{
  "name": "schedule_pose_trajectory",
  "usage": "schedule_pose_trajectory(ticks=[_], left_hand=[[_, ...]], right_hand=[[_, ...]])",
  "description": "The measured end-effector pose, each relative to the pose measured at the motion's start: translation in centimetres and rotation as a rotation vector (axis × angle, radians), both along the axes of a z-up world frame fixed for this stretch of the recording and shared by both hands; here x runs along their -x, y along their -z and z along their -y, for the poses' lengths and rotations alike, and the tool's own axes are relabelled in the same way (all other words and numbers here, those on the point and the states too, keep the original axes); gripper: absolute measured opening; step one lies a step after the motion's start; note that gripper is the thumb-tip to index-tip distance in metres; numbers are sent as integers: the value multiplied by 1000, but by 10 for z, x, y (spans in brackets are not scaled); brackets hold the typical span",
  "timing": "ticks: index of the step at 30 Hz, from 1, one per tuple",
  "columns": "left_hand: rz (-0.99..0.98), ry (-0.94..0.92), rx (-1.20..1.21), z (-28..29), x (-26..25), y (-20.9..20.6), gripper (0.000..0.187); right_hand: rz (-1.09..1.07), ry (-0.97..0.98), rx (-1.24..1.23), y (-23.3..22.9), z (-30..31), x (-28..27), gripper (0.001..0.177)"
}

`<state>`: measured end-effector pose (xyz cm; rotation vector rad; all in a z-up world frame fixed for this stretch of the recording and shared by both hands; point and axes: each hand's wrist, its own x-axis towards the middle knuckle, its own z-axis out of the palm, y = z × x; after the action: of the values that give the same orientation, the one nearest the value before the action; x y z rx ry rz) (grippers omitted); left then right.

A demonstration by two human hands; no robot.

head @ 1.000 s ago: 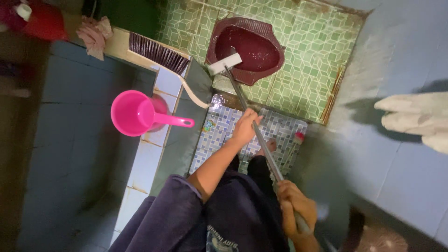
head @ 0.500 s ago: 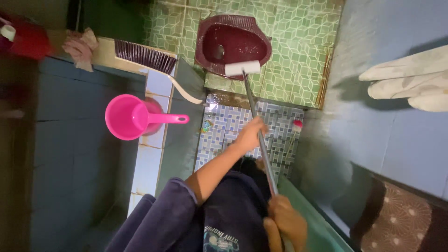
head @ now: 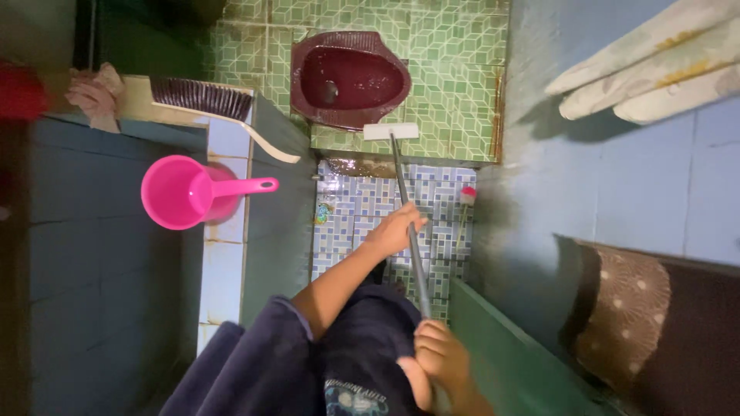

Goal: The person cleans a squat toilet by pouring water from a pink scoop and scrubbing the basin with a brush. They then apply a cleaning solution and use a long-handled squeegee to wipe the surrounding floor tiles.

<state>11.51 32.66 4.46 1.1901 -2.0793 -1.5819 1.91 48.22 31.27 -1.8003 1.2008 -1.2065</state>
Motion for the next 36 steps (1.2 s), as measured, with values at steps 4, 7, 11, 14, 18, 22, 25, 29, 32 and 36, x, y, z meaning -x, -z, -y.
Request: schedule_pose_trajectory(ticks=[4,7,11,14,18,22,25,29,32,36], left_hand=[[10,-139,249,21,24,45,32],[100,-114,327,29,37,57,39],[132,-39,212,0,31,28,36],[83,-59,192,-24,28,14,33],[75,-22,309,-24,15,12,31],[84,-32,317,-28,18,17,28],[17,-149,310,-46,32,5,27],[56,-184,308,-78,30,-16,31],[132,-148,297,-52,25,-4,30],[203,-50,292,-2,19,22,28]], right_hand=[[2,59,17,16,17,0,26],[-5,118,-33,14,20,3,27],[40,35,-38,-5,-8,5,29],[25,66,35,9,-22,1,29],[-188,62,-111,35,-18,-11,25],[-127,56,-452,22,-40,5,51],[-316,95,-225,18,-49,17,39],[-55,46,-76,50,-60,24,24],[-104,131,32,85,-39,10,12],[-99,118,-54,77,-2,-5,17]])
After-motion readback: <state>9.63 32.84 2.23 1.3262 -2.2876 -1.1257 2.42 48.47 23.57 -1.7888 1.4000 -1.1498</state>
